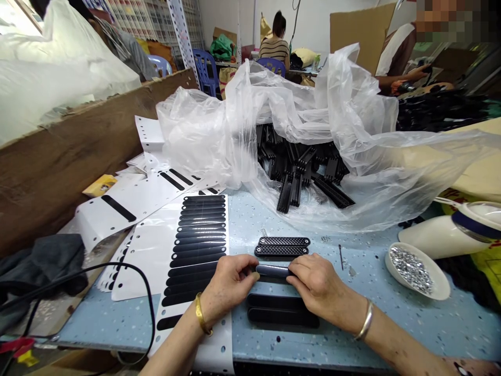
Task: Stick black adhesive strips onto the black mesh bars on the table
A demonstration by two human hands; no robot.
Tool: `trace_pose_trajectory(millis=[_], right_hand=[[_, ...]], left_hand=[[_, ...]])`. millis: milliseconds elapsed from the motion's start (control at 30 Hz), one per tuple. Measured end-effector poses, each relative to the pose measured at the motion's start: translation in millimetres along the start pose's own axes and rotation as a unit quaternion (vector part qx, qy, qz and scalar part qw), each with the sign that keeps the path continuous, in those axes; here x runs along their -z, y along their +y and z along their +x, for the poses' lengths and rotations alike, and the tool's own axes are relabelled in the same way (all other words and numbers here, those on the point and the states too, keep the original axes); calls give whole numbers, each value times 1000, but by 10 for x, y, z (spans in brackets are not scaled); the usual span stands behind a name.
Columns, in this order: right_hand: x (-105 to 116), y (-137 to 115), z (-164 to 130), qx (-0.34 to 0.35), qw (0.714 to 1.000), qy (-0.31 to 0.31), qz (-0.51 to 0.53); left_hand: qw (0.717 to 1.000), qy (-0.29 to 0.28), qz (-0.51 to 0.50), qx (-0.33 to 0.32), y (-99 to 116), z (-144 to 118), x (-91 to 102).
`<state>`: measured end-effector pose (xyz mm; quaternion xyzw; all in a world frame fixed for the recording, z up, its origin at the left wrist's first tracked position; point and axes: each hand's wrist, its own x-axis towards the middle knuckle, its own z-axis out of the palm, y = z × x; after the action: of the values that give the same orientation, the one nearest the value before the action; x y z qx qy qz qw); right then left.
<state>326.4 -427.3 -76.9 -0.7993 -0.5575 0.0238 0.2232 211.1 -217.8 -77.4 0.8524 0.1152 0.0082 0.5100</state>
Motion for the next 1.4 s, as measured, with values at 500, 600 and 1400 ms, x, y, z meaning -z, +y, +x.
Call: trace_pose_trajectory(millis=[500, 600, 1400], right_hand=[[-33, -54, 18, 2, 999, 53, 2], [-49, -59, 8, -6, 998, 59, -1], [-21, -18, 29, -51, 994, 43, 86]], left_hand=[[1000, 3, 11, -2, 32, 13, 10], [1000, 3, 16, -2, 33, 13, 14], [995, 25, 15, -90, -39, -3, 32]])
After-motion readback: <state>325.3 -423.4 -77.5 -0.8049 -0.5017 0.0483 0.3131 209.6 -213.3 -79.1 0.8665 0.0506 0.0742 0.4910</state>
